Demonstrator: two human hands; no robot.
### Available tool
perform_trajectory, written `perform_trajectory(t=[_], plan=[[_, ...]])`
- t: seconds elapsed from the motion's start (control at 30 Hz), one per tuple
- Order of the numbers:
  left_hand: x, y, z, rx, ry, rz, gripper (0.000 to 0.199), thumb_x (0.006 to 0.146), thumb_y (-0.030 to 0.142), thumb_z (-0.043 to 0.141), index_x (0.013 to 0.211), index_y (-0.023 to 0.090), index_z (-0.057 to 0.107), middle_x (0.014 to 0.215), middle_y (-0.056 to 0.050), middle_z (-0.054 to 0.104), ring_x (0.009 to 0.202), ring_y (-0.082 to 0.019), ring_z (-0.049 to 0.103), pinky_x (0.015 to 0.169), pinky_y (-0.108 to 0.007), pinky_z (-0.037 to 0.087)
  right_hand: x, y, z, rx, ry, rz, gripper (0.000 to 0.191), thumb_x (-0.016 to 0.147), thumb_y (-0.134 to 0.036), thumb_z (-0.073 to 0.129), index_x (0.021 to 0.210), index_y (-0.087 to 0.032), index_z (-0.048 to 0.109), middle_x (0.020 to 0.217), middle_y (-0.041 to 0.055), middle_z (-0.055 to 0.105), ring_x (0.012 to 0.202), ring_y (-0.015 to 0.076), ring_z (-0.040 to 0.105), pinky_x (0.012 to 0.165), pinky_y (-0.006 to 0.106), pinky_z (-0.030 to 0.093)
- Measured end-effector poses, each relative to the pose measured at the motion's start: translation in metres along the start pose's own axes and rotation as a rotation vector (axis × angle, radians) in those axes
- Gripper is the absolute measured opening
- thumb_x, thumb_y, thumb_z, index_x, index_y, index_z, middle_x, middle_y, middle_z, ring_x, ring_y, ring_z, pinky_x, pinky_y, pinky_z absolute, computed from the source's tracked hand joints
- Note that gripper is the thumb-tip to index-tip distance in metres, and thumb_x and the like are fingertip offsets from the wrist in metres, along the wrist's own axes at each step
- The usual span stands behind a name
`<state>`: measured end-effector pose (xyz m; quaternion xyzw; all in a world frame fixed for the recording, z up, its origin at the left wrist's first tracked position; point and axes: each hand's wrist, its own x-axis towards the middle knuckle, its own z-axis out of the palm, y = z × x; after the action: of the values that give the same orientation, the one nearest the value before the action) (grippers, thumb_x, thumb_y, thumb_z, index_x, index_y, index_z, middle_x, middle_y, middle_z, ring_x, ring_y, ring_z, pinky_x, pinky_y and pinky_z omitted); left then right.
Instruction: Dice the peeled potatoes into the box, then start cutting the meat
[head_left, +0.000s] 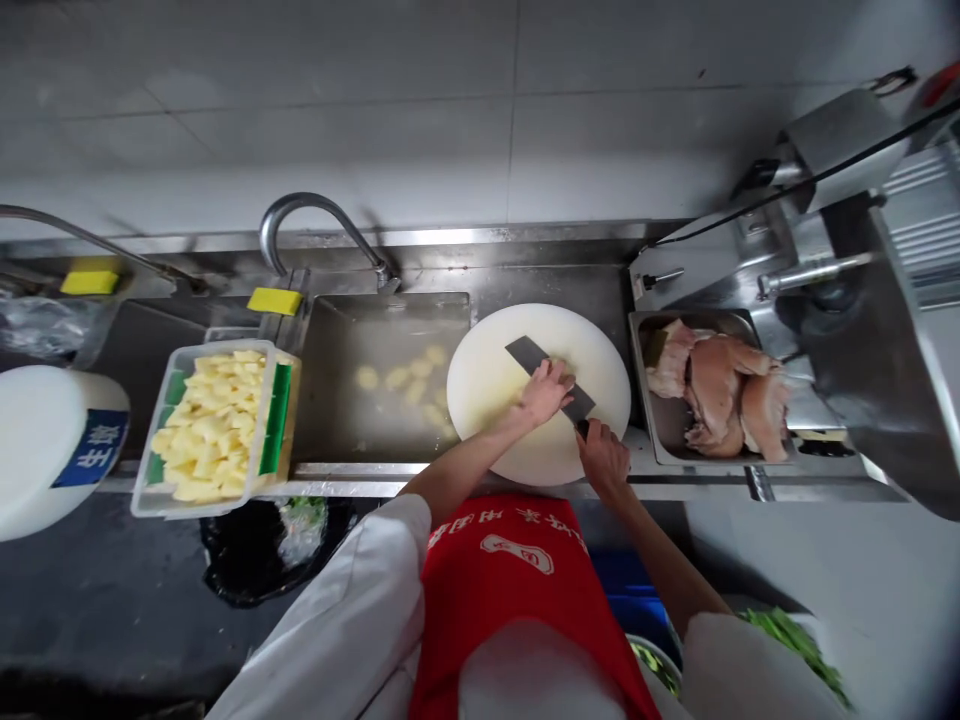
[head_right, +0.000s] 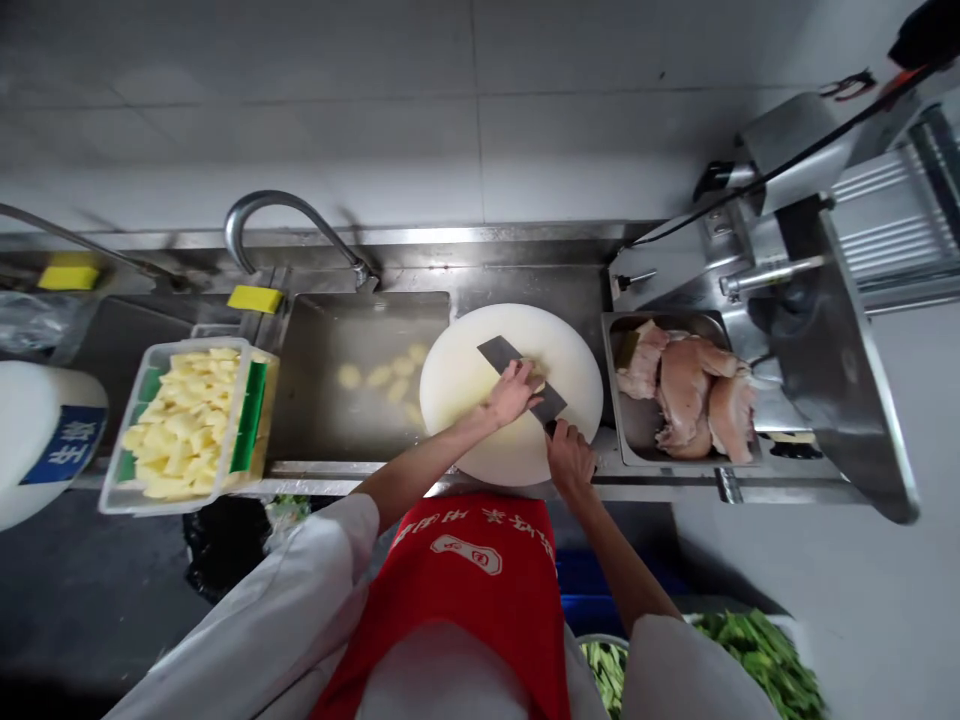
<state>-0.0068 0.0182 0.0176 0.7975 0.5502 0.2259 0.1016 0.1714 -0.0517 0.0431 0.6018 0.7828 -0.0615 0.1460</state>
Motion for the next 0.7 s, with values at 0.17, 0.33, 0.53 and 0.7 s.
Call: perform_trajectory(t=[0.17, 0.33, 0.53, 0.7], plan=[[0.006, -0.002, 0.008, 0.194, -0.244, 0.042, 0.037, 0.091, 0.034, 0.067, 0.123, 0.016, 0.066, 0.134, -0.018, 0.054, 0.119, -0.032, 0.053, 0.105, -0.046, 0.039, -0.002, -0.003, 0.014, -0.045, 0.0, -0.119, 0.049, 0.106, -0.044, 0.027, 0.112, -0.005, 0.056, 0.085, 0.0198, 0.066, 0.07, 0.0284, 0.07, 0.057, 0.03, 0.042], [0.023, -0.025, 0.023, 0.272, -0.243, -0.017, 0.038, 0.095, 0.024, 0.06, 0.131, 0.014, 0.061, 0.138, -0.02, 0.053, 0.13, -0.031, 0.049, 0.11, -0.046, 0.037, -0.006, -0.018, 0.023, -0.012, 0.061, -0.188, 0.052, 0.105, -0.042, 0.026, 0.114, 0.0, 0.056, 0.078, 0.0214, 0.067, 0.069, 0.0318, 0.072, 0.057, 0.031, 0.042], [0.04, -0.068, -0.021, -0.113, 0.086, -0.304, 0.016, 0.089, 0.018, 0.068, 0.105, 0.013, 0.067, 0.113, -0.016, 0.065, 0.098, -0.023, 0.062, 0.09, -0.04, 0.053, -0.062, 0.005, -0.003, 0.2, -0.203, -0.08, 0.033, 0.105, -0.04, 0.035, 0.107, -0.013, 0.054, 0.09, 0.0148, 0.073, 0.082, 0.0273, 0.073, 0.063, 0.03, 0.043], [-0.029, -0.076, -0.054, -0.272, 0.604, -0.405, 0.018, 0.103, 0.031, 0.047, 0.1, 0.02, 0.061, 0.097, -0.007, 0.061, 0.091, -0.019, 0.058, 0.083, -0.035, 0.052, -0.091, 0.041, -0.021, 0.25, -0.249, 0.042, 0.029, 0.107, -0.039, 0.032, 0.106, -0.017, 0.05, 0.09, 0.0124, 0.074, 0.079, 0.0247, 0.073, 0.06, 0.028, 0.036]])
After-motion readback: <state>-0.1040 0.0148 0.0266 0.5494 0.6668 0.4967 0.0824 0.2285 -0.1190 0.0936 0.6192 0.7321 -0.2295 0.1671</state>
